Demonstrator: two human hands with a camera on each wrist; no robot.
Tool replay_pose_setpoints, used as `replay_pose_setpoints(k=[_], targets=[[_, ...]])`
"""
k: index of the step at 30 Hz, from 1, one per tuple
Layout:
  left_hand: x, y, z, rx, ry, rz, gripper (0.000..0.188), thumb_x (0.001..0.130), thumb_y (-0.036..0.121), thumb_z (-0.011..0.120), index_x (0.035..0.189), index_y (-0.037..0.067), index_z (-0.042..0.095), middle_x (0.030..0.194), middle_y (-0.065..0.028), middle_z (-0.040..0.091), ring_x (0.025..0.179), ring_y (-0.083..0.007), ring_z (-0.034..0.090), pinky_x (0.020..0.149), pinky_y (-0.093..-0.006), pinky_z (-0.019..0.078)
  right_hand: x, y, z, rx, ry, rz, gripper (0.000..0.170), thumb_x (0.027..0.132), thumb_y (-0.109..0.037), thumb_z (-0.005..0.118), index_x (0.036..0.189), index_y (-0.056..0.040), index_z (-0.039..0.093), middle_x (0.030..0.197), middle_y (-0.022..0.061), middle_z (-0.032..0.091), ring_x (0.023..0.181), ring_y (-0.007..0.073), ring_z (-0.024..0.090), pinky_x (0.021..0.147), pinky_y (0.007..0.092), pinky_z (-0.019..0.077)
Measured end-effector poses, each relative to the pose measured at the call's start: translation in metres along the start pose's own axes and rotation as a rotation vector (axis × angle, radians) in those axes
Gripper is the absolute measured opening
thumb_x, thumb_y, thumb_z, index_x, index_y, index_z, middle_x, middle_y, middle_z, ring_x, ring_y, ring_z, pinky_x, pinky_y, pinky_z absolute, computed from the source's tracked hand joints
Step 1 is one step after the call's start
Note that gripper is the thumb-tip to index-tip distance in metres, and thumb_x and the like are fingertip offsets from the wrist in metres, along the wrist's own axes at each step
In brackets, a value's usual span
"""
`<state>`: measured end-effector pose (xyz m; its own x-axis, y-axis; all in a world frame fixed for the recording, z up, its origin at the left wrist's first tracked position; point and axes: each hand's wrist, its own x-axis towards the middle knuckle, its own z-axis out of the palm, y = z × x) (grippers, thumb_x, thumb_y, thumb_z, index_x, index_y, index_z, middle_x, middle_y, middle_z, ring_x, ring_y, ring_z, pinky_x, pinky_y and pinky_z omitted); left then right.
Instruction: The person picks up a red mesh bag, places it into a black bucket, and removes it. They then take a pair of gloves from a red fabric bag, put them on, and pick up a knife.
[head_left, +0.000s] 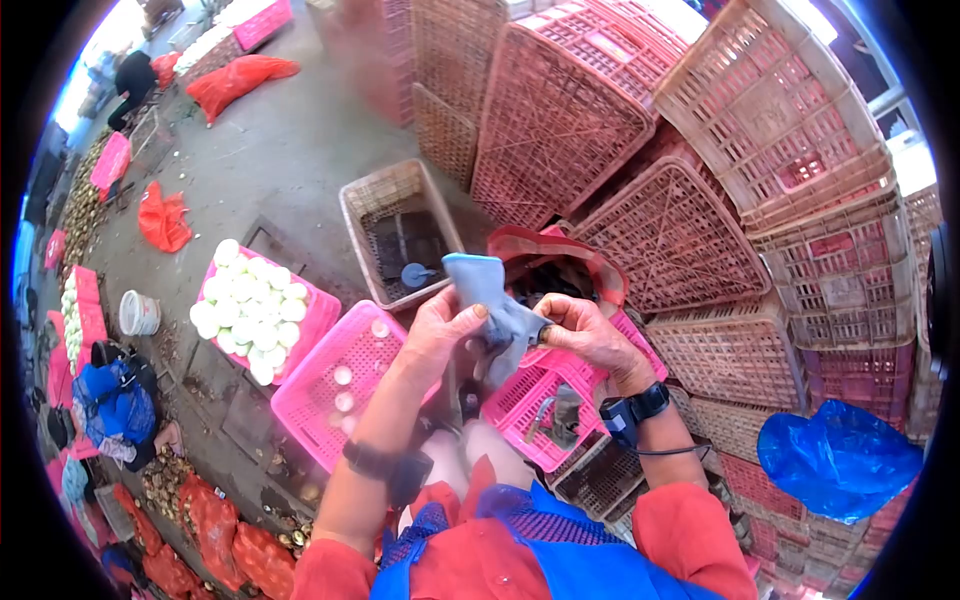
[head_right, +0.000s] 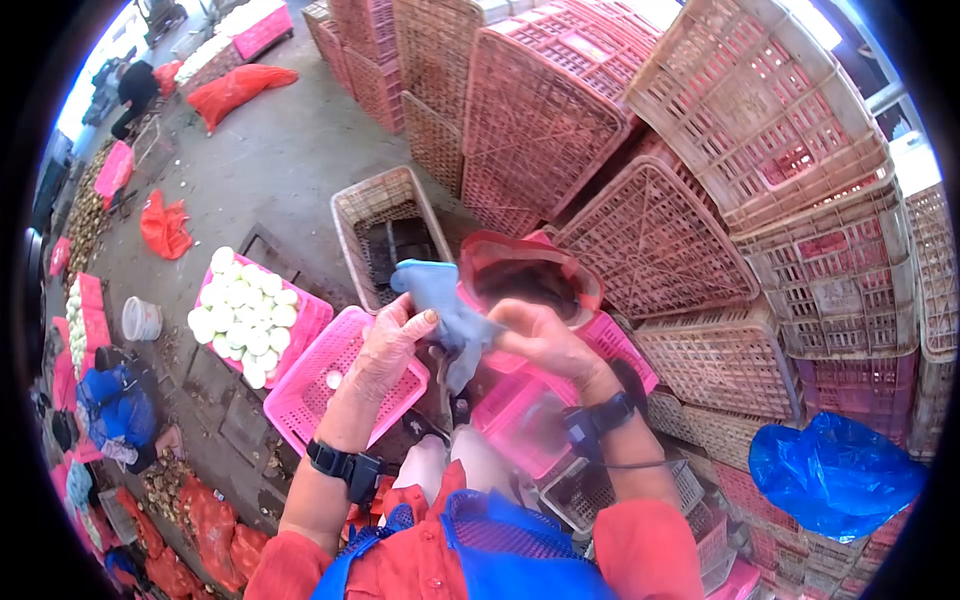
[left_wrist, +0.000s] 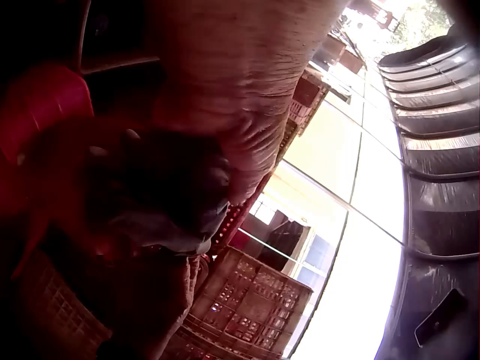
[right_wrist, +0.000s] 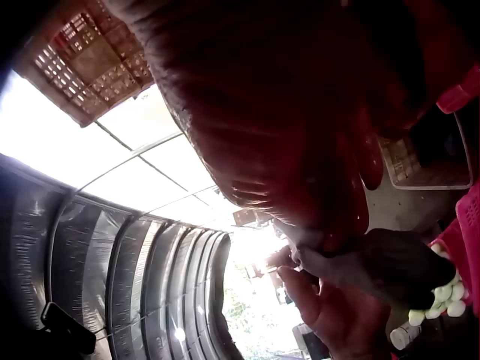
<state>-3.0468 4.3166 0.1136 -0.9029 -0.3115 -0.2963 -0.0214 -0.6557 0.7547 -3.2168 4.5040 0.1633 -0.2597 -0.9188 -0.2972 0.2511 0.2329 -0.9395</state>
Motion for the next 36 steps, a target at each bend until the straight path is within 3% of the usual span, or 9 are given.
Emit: replay_pose_setpoints(k=[7,15,18,19,21,27,31,33,36], targets=[[-0.057,0.042,-0.036,-0.209,0.176,0.142,0.032,0.095,0.004,0.064,0.127,0.004,0.058,0.114,-0.0082,0.068,0.102,-0.0196,0.068,0.09,-0.0362,0.0581,0.043,-0.005,0.045,0.054,-0.009,-0.031,0.024,0.094,-0.008,0.065,0.117,0.0005,0.063,0.104,0.005,0.069,0.096,0.013,0.065,0.088,0.0297,0.0526],[-0.104,0.076,-0.054,-0.3,0.338,0.366,0.031,0.096,0.001,0.061,0.127,0.003,0.059,0.112,-0.007,0.068,0.097,-0.0196,0.068,0.088,-0.0337,0.057,0.071,-0.044,0.109,0.015,0.314,-0.271,0.02,0.096,-0.005,0.055,0.113,0.0001,0.064,0.098,0.0054,0.067,0.085,0.0113,0.063,0.078,0.0275,0.0541],[-0.111,0.084,-0.043,0.402,0.578,0.613,0.035,0.092,-0.002,0.061,0.126,0.007,0.064,0.109,-0.0072,0.067,0.094,-0.0187,0.068,0.077,-0.0317,0.056,0.059,-0.06,0.14,-0.066,-0.085,-0.193,0.026,0.107,-0.024,0.05,0.118,-0.0029,0.062,0.099,0.0064,0.071,0.082,0.0108,0.067,0.07,0.0236,0.0543],[-0.113,0.084,-0.042,0.401,0.578,0.626,0.035,0.092,-0.002,0.061,0.126,0.007,0.064,0.109,-0.0072,0.067,0.094,-0.0187,0.068,0.077,-0.0317,0.056,0.058,-0.065,0.157,-0.102,-0.068,-0.163,0.026,0.107,-0.024,0.05,0.117,-0.0031,0.062,0.1,0.0059,0.071,0.083,0.0106,0.068,0.07,0.0236,0.0544],[-0.127,0.09,-0.025,1.204,0.686,0.788,0.045,0.084,-0.004,0.065,0.125,0.012,0.065,0.107,-0.0092,0.065,0.092,-0.0262,0.068,0.078,-0.0343,0.0554,0.07,-0.059,0.17,0.026,-0.061,-0.094,0.025,0.106,-0.022,0.051,0.118,-0.003,0.061,0.099,0.0037,0.07,0.085,0.01,0.067,0.071,0.0246,0.0552],[-0.135,0.065,-0.022,1.048,0.591,0.575,0.052,0.075,-0.004,0.072,0.125,0.007,0.065,0.116,-0.0148,0.063,0.106,-0.0274,0.065,0.089,-0.036,0.0556,0.095,-0.024,0.171,0.077,0.014,-0.154,0.012,0.099,-0.008,0.062,0.108,-0.0017,0.066,0.097,-0.0026,0.067,0.086,0.0037,0.059,0.075,0.0214,0.0498],[-0.134,0.045,-0.041,0.926,0.556,0.696,0.059,0.078,0.023,0.083,0.128,0.004,0.058,0.124,-0.0136,0.059,0.102,-0.0229,0.064,0.088,-0.0355,0.053,0.093,-0.023,0.166,-0.127,0.032,-0.269,0.009,0.097,-0.008,0.063,0.103,-0.0018,0.066,0.094,-0.0021,0.066,0.084,0.0046,0.059,0.074,0.0223,0.0495],[-0.135,0.04,-0.037,0.304,0.466,0.479,0.053,0.079,0.032,0.085,0.116,0.003,0.06,0.116,-0.0105,0.061,0.098,-0.0179,0.062,0.087,-0.0348,0.052,0.087,-0.026,0.169,-0.226,0.023,-0.275,0.007,0.096,-0.007,0.065,0.101,-0.002,0.065,0.092,-0.0017,0.066,0.084,0.0054,0.059,0.074,0.0226,0.0493],[-0.122,0.034,-0.039,0.573,0.507,0.395,0.027,0.088,0.014,0.078,0.102,0.005,0.057,0.096,0.0002,0.058,0.085,-0.0067,0.059,0.074,-0.0243,0.0513,0.084,-0.024,0.171,-0.6,-0.024,-0.469,0.013,0.085,-0.002,0.069,0.098,-0.0022,0.065,0.088,0.0055,0.062,0.083,0.0154,0.062,0.072,0.0278,0.05]])
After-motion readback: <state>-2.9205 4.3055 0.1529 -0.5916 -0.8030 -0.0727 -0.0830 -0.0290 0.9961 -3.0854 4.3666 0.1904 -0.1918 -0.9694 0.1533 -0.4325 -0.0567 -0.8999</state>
